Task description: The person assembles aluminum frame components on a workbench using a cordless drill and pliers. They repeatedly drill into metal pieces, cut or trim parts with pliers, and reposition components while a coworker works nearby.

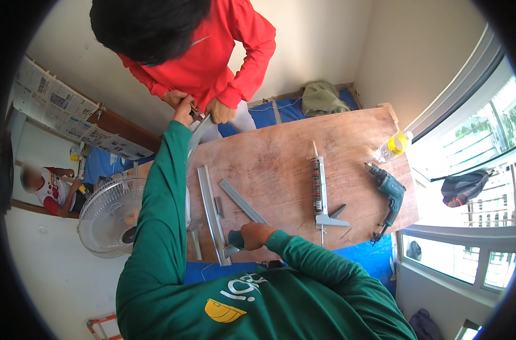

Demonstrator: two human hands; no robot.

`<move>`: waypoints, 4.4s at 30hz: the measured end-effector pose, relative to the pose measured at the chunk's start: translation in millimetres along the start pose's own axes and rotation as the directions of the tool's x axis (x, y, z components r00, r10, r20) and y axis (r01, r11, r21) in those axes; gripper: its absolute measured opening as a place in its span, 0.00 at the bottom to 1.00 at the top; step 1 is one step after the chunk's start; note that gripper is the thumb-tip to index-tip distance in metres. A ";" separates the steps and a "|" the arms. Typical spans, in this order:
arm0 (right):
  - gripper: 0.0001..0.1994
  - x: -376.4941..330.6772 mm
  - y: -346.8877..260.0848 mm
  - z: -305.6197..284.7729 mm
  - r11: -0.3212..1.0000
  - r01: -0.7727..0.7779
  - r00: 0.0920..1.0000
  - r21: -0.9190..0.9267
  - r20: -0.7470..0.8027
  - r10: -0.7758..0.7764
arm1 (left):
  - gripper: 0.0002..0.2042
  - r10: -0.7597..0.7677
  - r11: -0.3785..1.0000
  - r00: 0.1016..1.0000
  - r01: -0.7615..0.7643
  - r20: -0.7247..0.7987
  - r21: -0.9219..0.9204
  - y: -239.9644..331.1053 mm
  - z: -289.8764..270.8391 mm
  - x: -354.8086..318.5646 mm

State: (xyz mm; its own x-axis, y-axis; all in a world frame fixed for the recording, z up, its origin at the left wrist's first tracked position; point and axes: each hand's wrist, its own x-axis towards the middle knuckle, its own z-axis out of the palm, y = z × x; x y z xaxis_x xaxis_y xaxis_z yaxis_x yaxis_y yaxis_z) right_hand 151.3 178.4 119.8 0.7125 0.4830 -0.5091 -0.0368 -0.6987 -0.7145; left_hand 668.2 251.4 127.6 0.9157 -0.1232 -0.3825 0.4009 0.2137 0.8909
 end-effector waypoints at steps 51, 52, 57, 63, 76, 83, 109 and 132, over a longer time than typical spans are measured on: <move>0.12 -4.7 -1.6 -14.7 0.992 -0.114 0.993 0.054 0.050 0.111 | 0.24 0.506 0.839 0.862 -0.498 0.019 0.220 -41.2 -103.7 -465.3; 0.12 -5.0 -2.8 -14.8 0.992 -0.115 0.992 0.042 0.051 0.113 | 0.23 0.508 0.833 0.861 -0.499 0.028 0.240 -55.9 -121.7 -477.5; 0.12 -4.7 -6.6 -10.5 0.992 -0.118 0.993 0.048 0.024 0.117 | 0.21 0.283 0.937 0.938 -0.225 -0.201 0.268 -133.5 -210.0 -520.0; 0.12 0.3 -6.3 -6.3 0.985 -0.160 0.985 0.060 0.073 0.155 | 0.23 0.173 0.958 0.953 -0.104 -0.250 0.269 -195.8 -265.6 -563.1; 0.11 -1.0 -21.1 -2.5 0.959 -0.281 0.959 0.021 0.029 0.281 | 0.22 0.115 0.952 0.982 -0.066 -0.149 0.298 -239.7 -314.2 -602.7; 0.13 -0.7 -25.2 -4.7 0.962 -0.267 0.963 0.057 0.059 0.264 | 0.21 0.173 0.939 0.963 -0.098 -0.206 0.330 -283.3 -317.6 -613.2; 0.10 0.0 -25.1 -17.2 0.984 -0.173 0.982 0.044 0.082 0.169 | 0.22 -0.221 0.427 0.968 -0.014 0.120 0.904 -510.1 -378.0 -734.9; 0.12 -2.8 -31.2 -21.3 0.980 -0.200 0.974 0.007 0.114 0.198 | 0.25 -0.050 0.433 0.993 -0.078 0.110 0.898 -520.5 -396.4 -727.8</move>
State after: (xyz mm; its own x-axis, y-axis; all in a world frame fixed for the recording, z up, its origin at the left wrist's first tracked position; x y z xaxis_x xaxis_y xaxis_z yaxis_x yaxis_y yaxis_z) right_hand 165.3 187.6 153.7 0.6067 0.3920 -0.6916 -0.1831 -0.7777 -0.6014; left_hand -195.8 614.0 -154.8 0.8858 -0.2399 -0.3972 0.0769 -0.7683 0.6355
